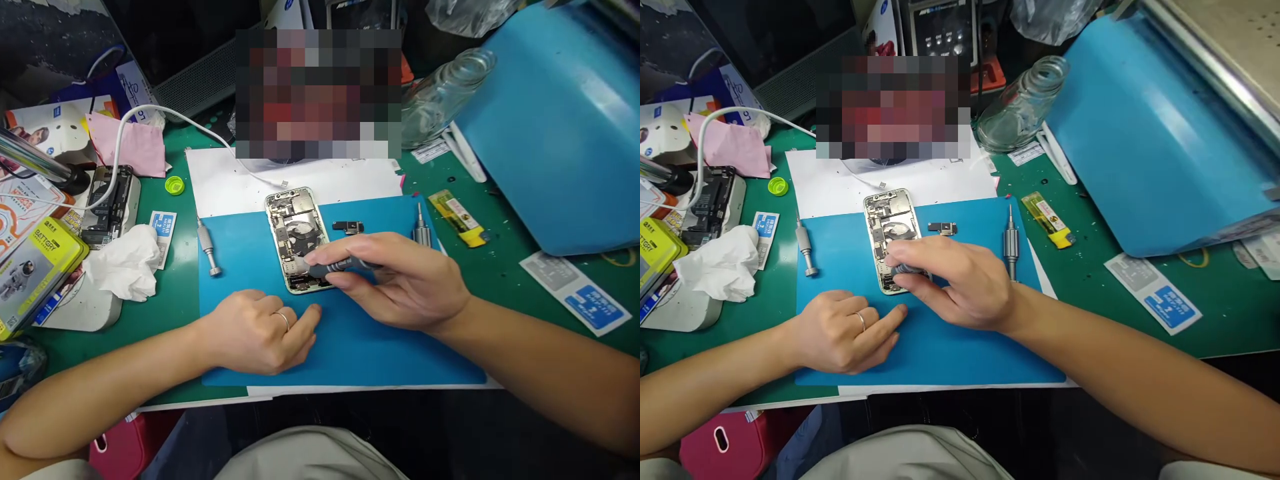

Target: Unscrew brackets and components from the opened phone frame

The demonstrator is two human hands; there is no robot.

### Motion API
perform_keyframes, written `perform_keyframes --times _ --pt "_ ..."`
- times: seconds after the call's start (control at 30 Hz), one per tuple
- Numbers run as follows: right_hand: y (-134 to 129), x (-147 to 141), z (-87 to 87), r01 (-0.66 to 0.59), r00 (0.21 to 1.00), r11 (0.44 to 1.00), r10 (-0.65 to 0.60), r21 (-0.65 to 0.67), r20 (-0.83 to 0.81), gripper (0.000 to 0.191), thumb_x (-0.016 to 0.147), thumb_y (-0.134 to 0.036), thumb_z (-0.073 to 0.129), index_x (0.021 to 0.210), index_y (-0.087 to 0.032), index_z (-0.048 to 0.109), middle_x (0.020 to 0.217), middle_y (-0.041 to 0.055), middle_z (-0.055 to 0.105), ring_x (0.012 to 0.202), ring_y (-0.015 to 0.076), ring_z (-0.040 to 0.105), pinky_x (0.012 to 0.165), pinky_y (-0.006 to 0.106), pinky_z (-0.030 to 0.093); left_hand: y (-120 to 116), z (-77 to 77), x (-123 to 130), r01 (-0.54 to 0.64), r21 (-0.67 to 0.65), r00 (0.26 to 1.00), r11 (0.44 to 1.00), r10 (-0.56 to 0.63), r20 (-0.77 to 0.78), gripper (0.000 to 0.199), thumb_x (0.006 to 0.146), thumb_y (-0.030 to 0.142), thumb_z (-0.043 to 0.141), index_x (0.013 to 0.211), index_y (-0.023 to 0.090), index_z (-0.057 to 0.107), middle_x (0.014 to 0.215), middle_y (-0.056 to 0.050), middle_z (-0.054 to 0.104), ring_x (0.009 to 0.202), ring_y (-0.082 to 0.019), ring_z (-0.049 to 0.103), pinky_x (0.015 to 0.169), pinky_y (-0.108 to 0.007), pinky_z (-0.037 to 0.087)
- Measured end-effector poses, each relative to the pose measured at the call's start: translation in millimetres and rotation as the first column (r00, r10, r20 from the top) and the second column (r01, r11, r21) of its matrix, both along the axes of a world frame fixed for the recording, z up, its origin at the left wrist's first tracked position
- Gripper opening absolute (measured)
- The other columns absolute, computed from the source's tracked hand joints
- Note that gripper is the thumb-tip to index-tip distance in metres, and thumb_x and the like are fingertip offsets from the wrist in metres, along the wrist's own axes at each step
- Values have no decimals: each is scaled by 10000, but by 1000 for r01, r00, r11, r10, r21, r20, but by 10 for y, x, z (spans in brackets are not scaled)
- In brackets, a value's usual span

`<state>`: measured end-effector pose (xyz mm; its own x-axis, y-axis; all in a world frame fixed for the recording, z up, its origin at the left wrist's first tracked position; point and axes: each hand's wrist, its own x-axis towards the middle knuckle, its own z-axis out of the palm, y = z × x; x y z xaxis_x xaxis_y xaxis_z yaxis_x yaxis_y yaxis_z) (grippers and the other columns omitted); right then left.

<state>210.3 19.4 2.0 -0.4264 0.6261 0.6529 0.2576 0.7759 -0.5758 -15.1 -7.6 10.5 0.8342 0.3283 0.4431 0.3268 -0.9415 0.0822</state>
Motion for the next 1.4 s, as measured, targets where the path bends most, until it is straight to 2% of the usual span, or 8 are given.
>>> perform_keyframes --times 0.07,0.27,0.4,0.6,0.73,0.97,1.17,1.4 --pt "-6 5 3 -21 1000 1000 21 -22 -4 611 896 -69 657 1429 -292 458 1076 62 787 960 200 777 803 333 697 0 -2 0 13 -14 1000 1000 -14 -24 300 941 268 588 1116 36 662 570 37 576 466 -112 560 398 -276 394" --pt "-5 -4 0 -49 999 998 48 -45 -18 632 898 -74 658 1443 -312 444 1070 56 788 970 204 776 813 341 700 -23 -17 -1 -122 -42 989 992 118 -90 376 995 321 522 1182 16 637 557 17 606 468 -148 592 407 -294 388" --pt "-1 -28 -23 -53 998 998 52 -32 -29 675 887 -65 662 1465 -331 436 1069 45 791 949 207 780 795 346 700 -46 -43 3 -164 -43 979 985 158 -132 402 1022 351 475 1193 24 634 569 12 630 480 -158 604 414 -317 391" --pt "0 -20 -42 -39 998 999 38 -17 -40 727 857 -45 678 1468 -361 442 1040 22 794 908 206 785 756 337 703 -66 -57 9 -129 -47 982 991 121 -148 408 1036 336 443 1191 8 629 570 2 625 494 -157 607 424 -309 388" --pt "11 -29 -55 -16 998 1000 18 24 -67 705 852 -54 678 1463 -334 464 1006 25 792 856 200 785 714 335 700 -68 -62 6 -126 -59 980 990 116 -161 410 1038 332 438 1206 3 615 580 1 631 492 -167 604 420 -317 405" --pt "14 -47 -75 7 998 1000 -7 -3 -63 710 846 -64 699 1452 -360 480 1021 20 791 873 207 784 760 355 693 -68 -88 17 -164 -61 972 985 151 -178 433 1027 357 458 1208 -2 622 593 -18 644 499 -179 625 429 -313 397" --pt "49 -55 -96 -5 998 999 7 45 -63 708 842 -68 714 1459 -334 491 981 23 792 842 204 786 717 325 696 -74 -74 18 -168 -82 959 982 143 -246 450 1031 368 453 1241 4 614 607 -24 657 523 -187 651 438 -307 409" --pt "46 -59 -61 -2 1000 998 3 55 -20 715 868 -91 686 1484 -367 453 924 10 781 803 218 779 619 349 688 -74 -84 26 -174 -108 958 979 143 -250 476 1029 406 457 1243 10 610 625 -31 675 537 -197 665 430 -320 409"
